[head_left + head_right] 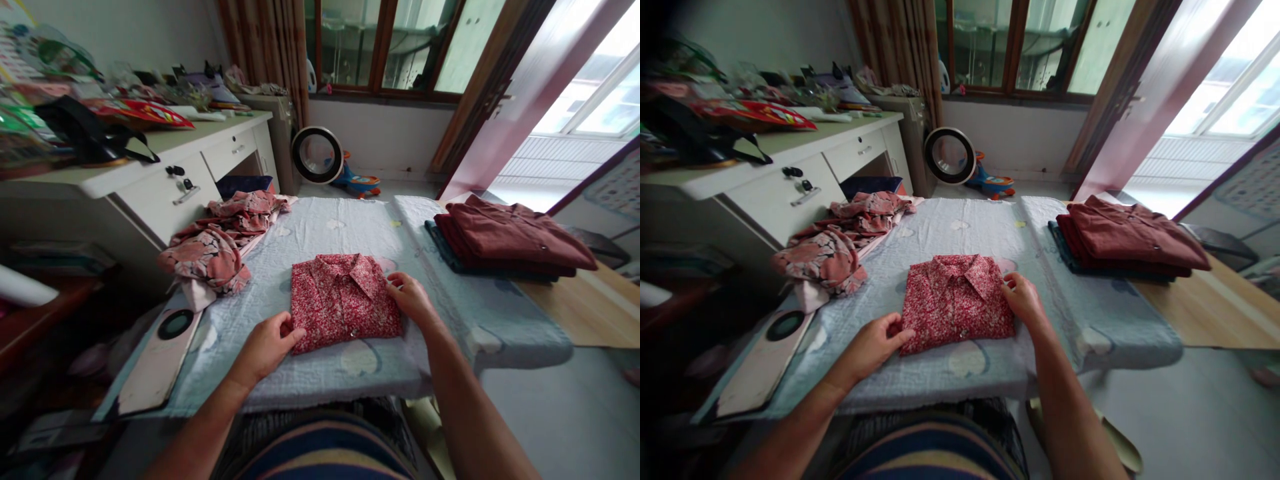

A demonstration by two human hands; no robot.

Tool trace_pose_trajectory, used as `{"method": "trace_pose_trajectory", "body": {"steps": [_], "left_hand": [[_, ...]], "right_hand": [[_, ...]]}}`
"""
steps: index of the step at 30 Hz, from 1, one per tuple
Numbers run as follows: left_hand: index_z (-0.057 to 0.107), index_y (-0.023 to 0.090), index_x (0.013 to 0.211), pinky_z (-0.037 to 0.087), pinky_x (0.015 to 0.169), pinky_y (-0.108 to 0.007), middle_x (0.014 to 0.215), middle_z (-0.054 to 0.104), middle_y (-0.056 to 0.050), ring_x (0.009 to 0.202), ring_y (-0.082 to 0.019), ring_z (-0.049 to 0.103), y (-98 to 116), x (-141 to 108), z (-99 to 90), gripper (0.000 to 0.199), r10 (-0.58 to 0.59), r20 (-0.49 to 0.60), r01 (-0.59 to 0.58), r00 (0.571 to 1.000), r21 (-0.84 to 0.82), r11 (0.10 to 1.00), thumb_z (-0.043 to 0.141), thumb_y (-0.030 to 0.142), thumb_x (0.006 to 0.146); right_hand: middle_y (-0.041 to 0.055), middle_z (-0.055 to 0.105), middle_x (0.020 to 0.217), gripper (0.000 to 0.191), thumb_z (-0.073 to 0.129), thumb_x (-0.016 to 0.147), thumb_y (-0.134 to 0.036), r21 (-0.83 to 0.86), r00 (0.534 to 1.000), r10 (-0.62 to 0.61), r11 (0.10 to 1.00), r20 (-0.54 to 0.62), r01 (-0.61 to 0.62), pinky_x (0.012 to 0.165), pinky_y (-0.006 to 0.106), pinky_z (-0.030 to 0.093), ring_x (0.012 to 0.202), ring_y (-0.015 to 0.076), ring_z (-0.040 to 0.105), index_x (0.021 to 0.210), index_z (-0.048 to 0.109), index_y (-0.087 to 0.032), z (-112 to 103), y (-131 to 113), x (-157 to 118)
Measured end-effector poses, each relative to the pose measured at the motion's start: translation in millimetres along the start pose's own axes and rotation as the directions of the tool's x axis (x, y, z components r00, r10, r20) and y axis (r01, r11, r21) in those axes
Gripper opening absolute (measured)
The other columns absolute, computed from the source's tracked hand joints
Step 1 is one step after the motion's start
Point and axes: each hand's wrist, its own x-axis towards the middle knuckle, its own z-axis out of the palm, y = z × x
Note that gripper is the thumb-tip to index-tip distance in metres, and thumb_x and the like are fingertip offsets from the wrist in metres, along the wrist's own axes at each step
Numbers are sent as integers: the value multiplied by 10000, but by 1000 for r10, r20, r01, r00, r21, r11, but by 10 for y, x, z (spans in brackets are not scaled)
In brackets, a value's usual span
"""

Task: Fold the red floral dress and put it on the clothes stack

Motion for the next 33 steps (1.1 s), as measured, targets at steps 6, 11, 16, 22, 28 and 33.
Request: {"method": "trace_pose_trajectory", "body": {"steps": [6, 11, 16, 22, 28, 33], "left_hand": [[601, 205, 673, 340, 637, -291, 683, 651, -50, 682, -215, 614, 170, 38, -160, 273, 32, 39, -43, 999, 332, 942, 523, 371, 876], [640, 192, 893, 446, 818, -313, 981, 675, -79, 913, -224, 642, 316, 450, -342, 190, 188, -145, -107, 971, 438, 893, 475, 284, 904], [652, 164, 1095, 444, 960, -288, 1140, 679, -96, 1096, -206, 619, 347, 1035, -249, 276, 201, -124, -129, 972, 432, 892, 473, 188, 887], [717, 186, 863, 471, 755, -265, 872, 729, -50, 859, -203, 669, 363, 1335, -251, 165, 104, -35, -77, 994, 452, 889, 560, 213, 818], [672, 188, 858, 465, 779, -263, 922, 670, -50, 873, -185, 636, 328, 1289, -248, 155, 192, -162, -96, 968, 466, 880, 527, 150, 816], [649, 195, 970, 489, 824, -317, 1024, 623, -82, 945, -226, 614, 177, 1183, -122, 189, 272, -320, -60, 908, 542, 838, 523, 135, 843]], "right_hand": [[40, 694, 886, 247, 538, 812, -281, -75, 996, -87, 993, 0, 87, 760, 255, 436, 789, 166, 613, 955, 715, -185, 48, -11, -62], [81, 715, 985, 257, 504, 860, -249, -122, 969, -227, 969, -94, 215, 861, 262, 438, 922, 190, 638, 927, 742, -179, 17, -170, 230], [71, 744, 1011, 278, 500, 853, -179, -170, 959, -283, 944, 32, 284, 833, 242, 437, 942, 188, 655, 984, 746, -194, 101, -287, 528], [49, 723, 817, 225, 514, 790, -133, -284, 947, -247, 911, 206, 299, 719, 233, 395, 800, 171, 620, 826, 732, -174, 136, -260, 700], [57, 650, 859, 200, 508, 768, -128, -268, 968, -250, 933, 0, 241, 740, 240, 395, 824, 171, 573, 851, 684, -174, 224, -191, 655], [76, 608, 905, 172, 513, 806, -162, -201, 971, -217, 961, -106, 192, 794, 273, 425, 848, 192, 573, 892, 661, -173, 342, -137, 550]]}}
